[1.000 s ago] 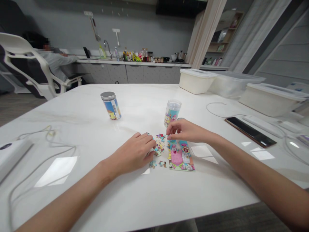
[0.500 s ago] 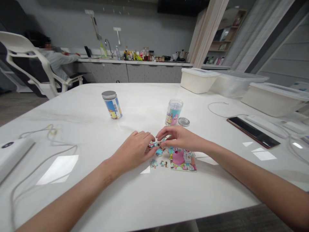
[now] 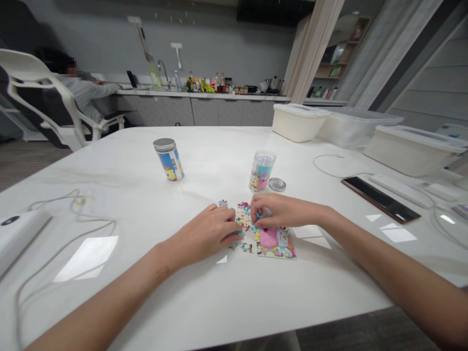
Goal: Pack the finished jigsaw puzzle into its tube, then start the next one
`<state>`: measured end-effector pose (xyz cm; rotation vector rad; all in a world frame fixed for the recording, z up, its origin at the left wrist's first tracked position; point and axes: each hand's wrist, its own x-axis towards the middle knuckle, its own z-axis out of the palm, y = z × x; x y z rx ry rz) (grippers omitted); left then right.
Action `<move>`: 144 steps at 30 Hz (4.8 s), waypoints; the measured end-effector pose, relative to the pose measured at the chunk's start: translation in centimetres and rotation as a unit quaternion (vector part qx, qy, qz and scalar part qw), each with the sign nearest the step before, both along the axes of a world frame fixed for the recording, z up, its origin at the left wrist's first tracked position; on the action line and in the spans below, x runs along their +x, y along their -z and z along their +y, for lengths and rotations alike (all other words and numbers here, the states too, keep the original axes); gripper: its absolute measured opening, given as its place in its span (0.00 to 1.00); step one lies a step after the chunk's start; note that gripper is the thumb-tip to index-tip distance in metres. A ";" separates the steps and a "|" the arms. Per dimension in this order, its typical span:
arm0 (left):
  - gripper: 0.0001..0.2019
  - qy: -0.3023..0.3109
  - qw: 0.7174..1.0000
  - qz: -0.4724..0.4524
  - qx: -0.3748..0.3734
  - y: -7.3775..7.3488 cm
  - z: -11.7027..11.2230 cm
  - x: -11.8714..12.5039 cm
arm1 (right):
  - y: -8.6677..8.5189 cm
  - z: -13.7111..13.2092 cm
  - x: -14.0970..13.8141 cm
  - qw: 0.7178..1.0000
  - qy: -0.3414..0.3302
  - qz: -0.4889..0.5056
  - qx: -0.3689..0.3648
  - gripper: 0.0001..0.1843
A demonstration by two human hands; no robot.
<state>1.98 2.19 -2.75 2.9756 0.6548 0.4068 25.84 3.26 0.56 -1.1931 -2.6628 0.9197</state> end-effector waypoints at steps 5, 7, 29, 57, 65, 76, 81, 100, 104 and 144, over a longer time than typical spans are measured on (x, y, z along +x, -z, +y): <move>0.09 -0.037 0.998 -0.041 0.043 -0.6 0.4 -0.4 | 0.3 0.1 0.3 1.000 0.001 0.024 -0.010 0.07; 0.09 -0.058 0.995 -0.054 0.054 -0.7 0.6 -0.7 | 0.4 0.1 0.3 1.000 0.002 0.028 -0.010 0.07; 0.10 0.042 0.999 0.028 0.011 -0.9 -0.3 -0.3 | -0.3 0.3 1.2 1.000 -0.014 -0.015 -0.018 0.10; 0.08 -0.030 0.998 0.048 0.013 -0.4 0.0 -0.2 | -1.2 0.2 2.7 0.994 0.022 -0.101 0.018 0.17; 0.08 -0.062 0.997 0.035 0.041 -0.2 0.0 0.0 | -1.4 0.4 3.3 0.987 0.032 -0.129 -0.085 0.19; 0.11 0.013 1.000 0.005 0.028 0.1 -0.2 0.1 | -1.8 0.4 2.9 0.988 -0.010 -0.139 -0.067 0.12; 0.11 0.018 0.999 0.006 0.040 0.0 0.0 0.0 | -2.1 0.6 2.9 0.982 0.026 -0.111 -0.151 0.10; 0.22 0.136 0.987 0.008 -0.089 0.1 -2.4 1.9 | -2.0 1.3 4.0 0.977 0.009 -0.033 -0.211 0.14; 0.23 0.136 0.987 -0.003 -0.083 0.1 -2.5 1.9 | -2.3 1.5 4.4 0.969 0.014 -0.014 -0.246 0.14; 0.20 0.128 0.991 -0.038 -0.026 -0.2 -2.7 1.9 | -0.9 1.8 3.2 0.975 0.044 0.067 -0.206 0.19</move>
